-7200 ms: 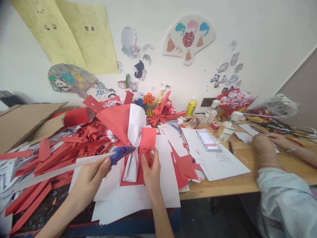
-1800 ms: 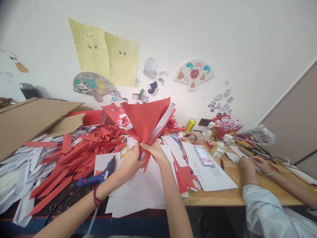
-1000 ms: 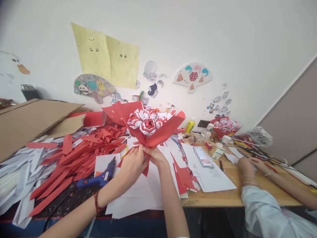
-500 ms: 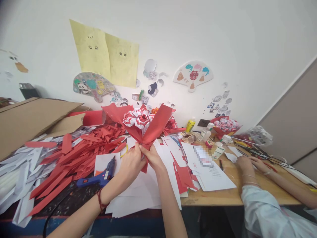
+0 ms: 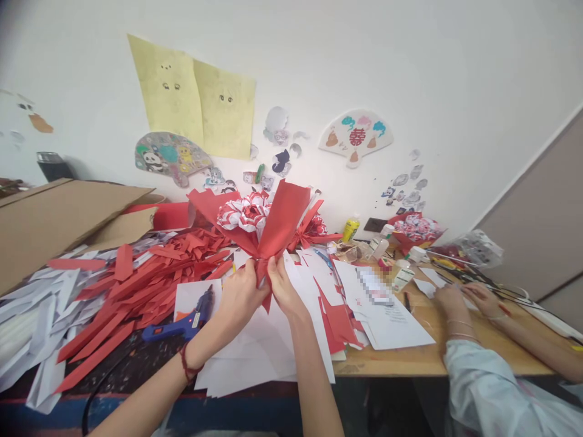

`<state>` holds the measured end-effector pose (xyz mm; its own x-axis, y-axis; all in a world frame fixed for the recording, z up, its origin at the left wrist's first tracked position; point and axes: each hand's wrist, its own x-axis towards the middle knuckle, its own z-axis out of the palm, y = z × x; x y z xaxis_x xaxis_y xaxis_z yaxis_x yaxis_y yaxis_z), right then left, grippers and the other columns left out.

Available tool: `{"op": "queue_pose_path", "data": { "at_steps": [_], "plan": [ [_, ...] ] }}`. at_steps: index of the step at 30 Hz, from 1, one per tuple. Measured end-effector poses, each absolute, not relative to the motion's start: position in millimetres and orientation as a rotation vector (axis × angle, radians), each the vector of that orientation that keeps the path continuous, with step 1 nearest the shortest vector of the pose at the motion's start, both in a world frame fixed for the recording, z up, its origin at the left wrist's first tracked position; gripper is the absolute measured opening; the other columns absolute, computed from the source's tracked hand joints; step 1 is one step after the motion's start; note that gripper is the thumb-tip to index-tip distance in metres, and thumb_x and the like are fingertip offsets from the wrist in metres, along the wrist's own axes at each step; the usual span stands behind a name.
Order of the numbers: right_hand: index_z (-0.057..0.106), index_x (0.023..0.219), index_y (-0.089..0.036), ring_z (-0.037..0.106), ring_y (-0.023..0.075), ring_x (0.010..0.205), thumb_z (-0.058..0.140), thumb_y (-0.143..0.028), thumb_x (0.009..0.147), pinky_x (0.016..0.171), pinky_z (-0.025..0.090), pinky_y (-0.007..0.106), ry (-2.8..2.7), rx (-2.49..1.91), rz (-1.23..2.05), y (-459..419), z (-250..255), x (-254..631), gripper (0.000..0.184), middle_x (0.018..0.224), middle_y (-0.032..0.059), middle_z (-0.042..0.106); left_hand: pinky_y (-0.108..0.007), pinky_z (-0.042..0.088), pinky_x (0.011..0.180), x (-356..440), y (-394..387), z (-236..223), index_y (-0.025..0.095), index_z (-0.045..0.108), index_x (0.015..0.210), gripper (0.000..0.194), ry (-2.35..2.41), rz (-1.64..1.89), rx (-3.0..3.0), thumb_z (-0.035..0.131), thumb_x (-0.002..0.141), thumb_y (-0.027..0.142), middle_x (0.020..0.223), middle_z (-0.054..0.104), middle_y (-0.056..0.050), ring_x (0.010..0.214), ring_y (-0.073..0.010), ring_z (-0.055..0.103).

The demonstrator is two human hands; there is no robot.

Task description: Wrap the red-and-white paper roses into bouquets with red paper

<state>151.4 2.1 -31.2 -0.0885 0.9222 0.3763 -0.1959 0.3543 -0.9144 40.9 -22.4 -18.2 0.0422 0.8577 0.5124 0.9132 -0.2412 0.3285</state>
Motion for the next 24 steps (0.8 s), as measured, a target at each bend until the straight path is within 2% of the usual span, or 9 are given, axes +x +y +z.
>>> {"op": "queue_pose_path", "data": {
  "at_steps": [4,8,16,24],
  "plan": [
    [0.044,0.138,-0.033,0.052,0.0178,0.127,0.057,-0.052,0.092,0.108,0.043,0.035,-1.198,-0.658,1.221,2.2,-27.5,149.6,0.052,0.135,0.0017,0.056,-0.031,0.046,0.062,41.7,-20.0,-18.2,0.015,0.049,0.096,0.018,-1.884,-0.986,-2.182,0.054,0.081,0.024,0.077,0.068,-0.011,0.073,-0.0273,0.069],
    [0.049,0.131,-0.026,0.063,0.0195,0.109,0.068,-0.049,0.085,0.097,0.050,0.034,-1.162,-0.634,1.231,6.9,-24.2,145.0,0.055,0.118,0.0050,0.065,-0.030,0.047,0.063,42.2,-16.6,-20.3,0.016,0.049,0.094,0.015,-1.858,-1.012,-2.158,0.053,0.083,0.025,0.077,0.068,-0.012,0.074,-0.0263,0.069],
    [0.063,0.098,-0.017,0.066,0.0217,0.096,0.076,-0.049,0.075,0.090,0.050,0.032,-1.221,-0.628,1.293,22.7,-27.3,145.1,0.042,0.100,0.0066,0.070,-0.032,0.047,0.064,39.6,-16.4,-20.9,0.016,0.050,0.094,0.012,-1.744,-0.997,-2.197,0.049,0.082,0.017,0.081,0.068,-0.013,0.076,-0.0266,0.068],
    [0.062,0.106,-0.019,0.064,0.0194,0.098,0.073,-0.042,0.081,0.096,0.048,0.032,-1.318,-0.588,1.313,26.1,-27.3,144.2,0.036,0.102,0.0044,0.068,-0.032,0.046,0.061,42.1,-17.8,-15.0,0.014,0.050,0.096,0.019,-1.853,-0.899,-2.207,0.047,0.077,0.011,0.079,0.068,-0.012,0.074,-0.0272,0.067]
  ]
}}
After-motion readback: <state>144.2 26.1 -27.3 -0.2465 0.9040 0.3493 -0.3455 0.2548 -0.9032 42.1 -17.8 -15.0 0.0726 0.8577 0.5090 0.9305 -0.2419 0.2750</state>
